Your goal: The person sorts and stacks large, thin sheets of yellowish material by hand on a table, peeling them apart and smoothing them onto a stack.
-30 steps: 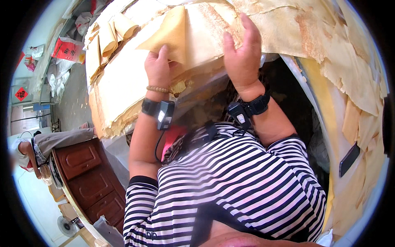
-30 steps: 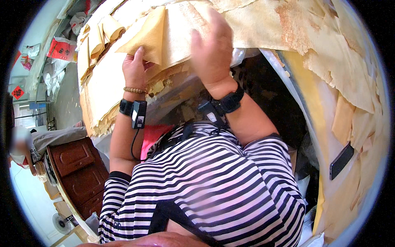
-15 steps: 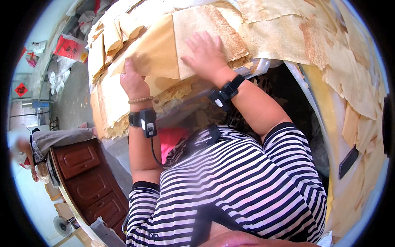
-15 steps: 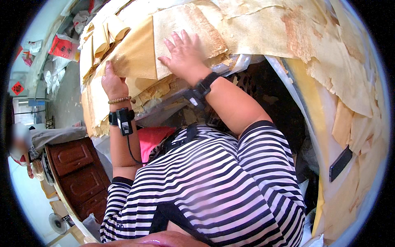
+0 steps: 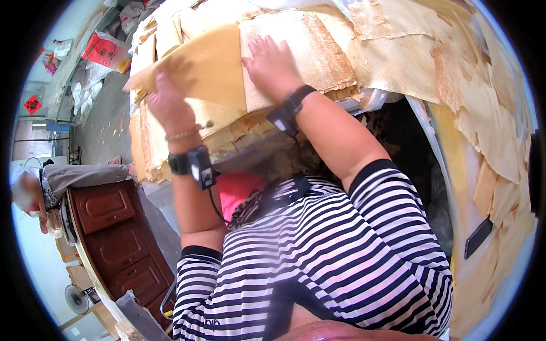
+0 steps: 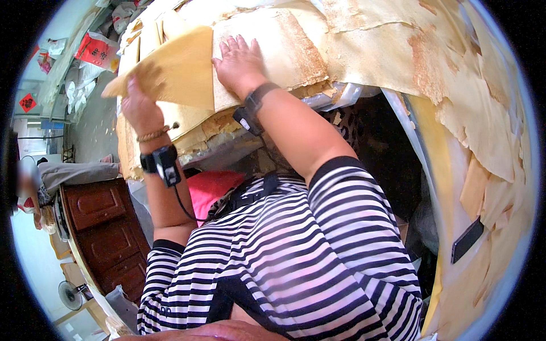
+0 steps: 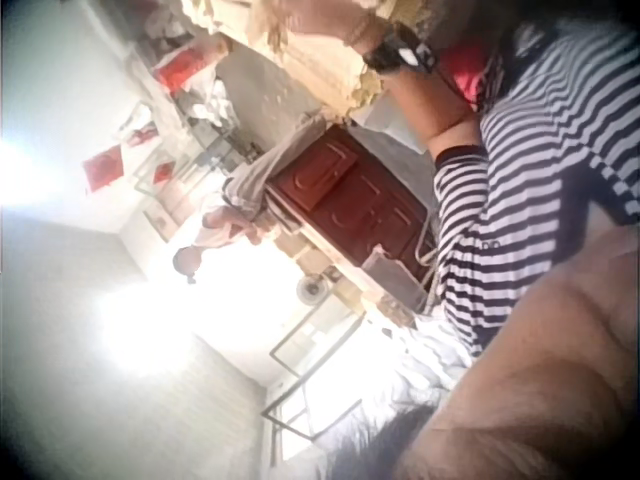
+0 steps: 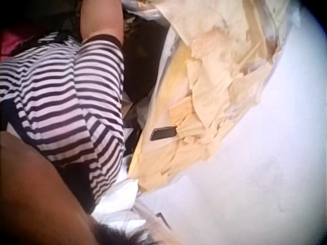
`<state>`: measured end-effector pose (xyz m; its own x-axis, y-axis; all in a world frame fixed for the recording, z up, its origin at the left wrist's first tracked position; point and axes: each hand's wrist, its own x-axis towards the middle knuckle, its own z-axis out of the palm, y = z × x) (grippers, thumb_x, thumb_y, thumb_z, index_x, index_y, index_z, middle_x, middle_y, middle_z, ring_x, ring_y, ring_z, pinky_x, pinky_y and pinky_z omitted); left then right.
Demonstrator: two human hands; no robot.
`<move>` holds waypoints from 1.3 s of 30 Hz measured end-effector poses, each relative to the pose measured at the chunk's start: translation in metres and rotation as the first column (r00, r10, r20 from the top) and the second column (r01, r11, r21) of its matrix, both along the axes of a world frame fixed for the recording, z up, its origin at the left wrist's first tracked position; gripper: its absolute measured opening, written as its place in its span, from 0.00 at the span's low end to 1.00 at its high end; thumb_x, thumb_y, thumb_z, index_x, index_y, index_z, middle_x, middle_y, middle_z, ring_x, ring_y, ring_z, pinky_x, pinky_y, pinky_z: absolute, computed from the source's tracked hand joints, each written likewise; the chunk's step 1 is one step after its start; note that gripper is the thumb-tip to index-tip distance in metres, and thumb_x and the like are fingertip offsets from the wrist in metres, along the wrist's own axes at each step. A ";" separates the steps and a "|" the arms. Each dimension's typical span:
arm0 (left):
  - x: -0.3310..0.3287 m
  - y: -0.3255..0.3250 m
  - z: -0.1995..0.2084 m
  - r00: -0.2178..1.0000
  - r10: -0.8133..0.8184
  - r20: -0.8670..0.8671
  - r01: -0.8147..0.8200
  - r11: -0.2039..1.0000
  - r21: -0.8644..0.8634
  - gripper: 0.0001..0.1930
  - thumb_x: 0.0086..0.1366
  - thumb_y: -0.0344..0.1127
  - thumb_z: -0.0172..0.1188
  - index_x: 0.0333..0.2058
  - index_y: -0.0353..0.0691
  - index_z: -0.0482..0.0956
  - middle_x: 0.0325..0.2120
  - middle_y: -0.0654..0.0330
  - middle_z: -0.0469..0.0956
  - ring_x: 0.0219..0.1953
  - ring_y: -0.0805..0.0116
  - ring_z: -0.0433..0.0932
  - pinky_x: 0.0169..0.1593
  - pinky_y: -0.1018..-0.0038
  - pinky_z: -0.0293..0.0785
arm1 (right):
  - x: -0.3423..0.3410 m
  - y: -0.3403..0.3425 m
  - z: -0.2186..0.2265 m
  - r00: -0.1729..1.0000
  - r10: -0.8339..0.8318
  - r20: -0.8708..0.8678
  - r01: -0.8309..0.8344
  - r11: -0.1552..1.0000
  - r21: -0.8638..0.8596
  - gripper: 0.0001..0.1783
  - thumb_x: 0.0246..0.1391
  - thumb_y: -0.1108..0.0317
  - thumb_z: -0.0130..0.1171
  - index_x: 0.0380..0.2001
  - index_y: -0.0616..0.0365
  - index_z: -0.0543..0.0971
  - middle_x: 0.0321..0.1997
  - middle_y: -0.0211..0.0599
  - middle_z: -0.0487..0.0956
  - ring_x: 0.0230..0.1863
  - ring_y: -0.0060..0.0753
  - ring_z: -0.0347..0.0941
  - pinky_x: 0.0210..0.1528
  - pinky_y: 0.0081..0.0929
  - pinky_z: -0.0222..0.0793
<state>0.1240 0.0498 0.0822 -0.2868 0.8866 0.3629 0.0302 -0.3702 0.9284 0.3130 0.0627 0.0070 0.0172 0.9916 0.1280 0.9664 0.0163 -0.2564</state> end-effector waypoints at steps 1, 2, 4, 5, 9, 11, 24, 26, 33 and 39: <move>-0.029 -0.003 -0.008 0.763 0.153 -0.628 -0.128 0.988 0.086 0.20 0.72 0.41 0.56 0.51 0.27 0.76 0.41 0.54 0.84 0.38 0.59 0.84 0.40 0.67 0.82 | 0.001 0.000 0.001 1.000 0.001 -0.002 -0.001 1.000 -0.006 0.34 0.72 0.46 0.24 0.74 0.49 0.54 0.79 0.33 0.49 0.80 0.36 0.39 0.79 0.44 0.31; -0.058 -0.007 -0.013 0.190 0.410 -0.892 -0.229 0.902 0.366 0.19 0.73 0.40 0.54 0.53 0.29 0.76 0.43 0.53 0.83 0.40 0.57 0.84 0.43 0.65 0.83 | 0.001 -0.002 0.002 1.000 -0.006 -0.004 0.006 1.000 -0.005 0.34 0.72 0.46 0.24 0.74 0.48 0.54 0.79 0.33 0.49 0.80 0.35 0.39 0.79 0.44 0.31; -0.118 0.002 -0.041 0.512 0.436 -0.740 -0.215 0.899 0.382 0.19 0.74 0.40 0.53 0.54 0.30 0.75 0.44 0.53 0.83 0.43 0.57 0.83 0.45 0.64 0.82 | -0.009 -0.006 0.006 1.000 0.006 0.007 -0.006 1.000 0.021 0.34 0.71 0.44 0.23 0.74 0.45 0.54 0.79 0.32 0.49 0.80 0.33 0.39 0.78 0.45 0.31; -0.116 -0.003 -0.037 0.703 0.372 -0.607 -0.213 0.923 0.320 0.19 0.74 0.41 0.52 0.54 0.31 0.75 0.45 0.52 0.82 0.45 0.57 0.83 0.46 0.63 0.82 | -0.009 -0.005 0.004 1.000 0.009 0.010 -0.009 1.000 0.019 0.34 0.71 0.44 0.23 0.74 0.45 0.54 0.79 0.32 0.49 0.80 0.33 0.39 0.78 0.45 0.31; -0.108 -0.025 -0.001 0.970 0.236 0.065 -0.242 0.965 0.103 0.22 0.76 0.43 0.49 0.55 0.29 0.73 0.51 0.50 0.78 0.51 0.56 0.80 0.53 0.62 0.81 | -0.007 -0.008 0.004 0.995 0.005 0.100 -0.004 1.000 -0.009 0.34 0.71 0.44 0.23 0.74 0.45 0.53 0.80 0.32 0.47 0.80 0.33 0.38 0.78 0.47 0.32; -0.111 -0.037 0.024 0.924 0.238 0.299 -0.243 0.970 -0.020 0.23 0.76 0.45 0.48 0.55 0.28 0.73 0.53 0.49 0.77 0.52 0.56 0.79 0.54 0.62 0.81 | -0.005 -0.011 0.006 0.991 0.012 0.136 -0.009 1.000 -0.023 0.34 0.71 0.45 0.22 0.74 0.46 0.52 0.80 0.33 0.47 0.80 0.34 0.38 0.78 0.48 0.32; -0.076 -0.006 0.072 0.409 0.434 -0.802 0.065 0.863 0.501 0.18 0.68 0.32 0.57 0.55 0.35 0.76 0.49 0.51 0.82 0.50 0.59 0.81 0.55 0.66 0.76 | -0.036 -0.062 0.022 0.850 0.487 -0.200 -0.359 0.814 0.456 0.36 0.58 0.47 0.60 0.62 0.59 0.72 0.67 0.45 0.71 0.70 0.42 0.62 0.72 0.43 0.54; -0.013 -0.036 0.069 0.733 -0.053 -0.679 0.369 0.869 0.330 0.18 0.64 0.31 0.61 0.53 0.40 0.78 0.44 0.53 0.82 0.42 0.60 0.82 0.47 0.69 0.77 | -0.050 -0.088 0.031 0.714 0.455 -0.533 -0.270 0.881 0.389 0.26 0.64 0.54 0.55 0.59 0.58 0.75 0.55 0.48 0.78 0.59 0.42 0.73 0.61 0.35 0.67; -0.012 -0.094 -0.010 0.497 -0.296 -0.815 0.592 0.803 0.069 0.14 0.59 0.32 0.65 0.45 0.43 0.82 0.35 0.58 0.82 0.34 0.59 0.80 0.39 0.67 0.79 | -0.027 -0.075 0.014 0.159 -0.359 -0.920 -0.262 0.883 -0.390 0.22 0.65 0.56 0.57 0.47 0.66 0.82 0.43 0.56 0.82 0.42 0.40 0.79 0.48 0.30 0.73; -0.013 -0.103 -0.074 0.160 0.009 -0.987 0.185 0.982 0.039 0.21 0.60 0.42 0.65 0.50 0.40 0.79 0.54 0.51 0.76 0.56 0.56 0.74 0.60 0.63 0.69 | -0.046 -0.039 0.030 0.532 0.198 -0.823 -0.146 0.979 0.141 0.33 0.64 0.41 0.52 0.45 0.66 0.80 0.36 0.39 0.81 0.35 0.29 0.75 0.46 0.25 0.69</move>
<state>0.1106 -0.0533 0.0085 0.4703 0.7994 0.3738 0.8364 -0.5389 0.1002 0.2674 0.0233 0.0373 -0.0287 0.9802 0.1962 0.2981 0.1957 -0.9343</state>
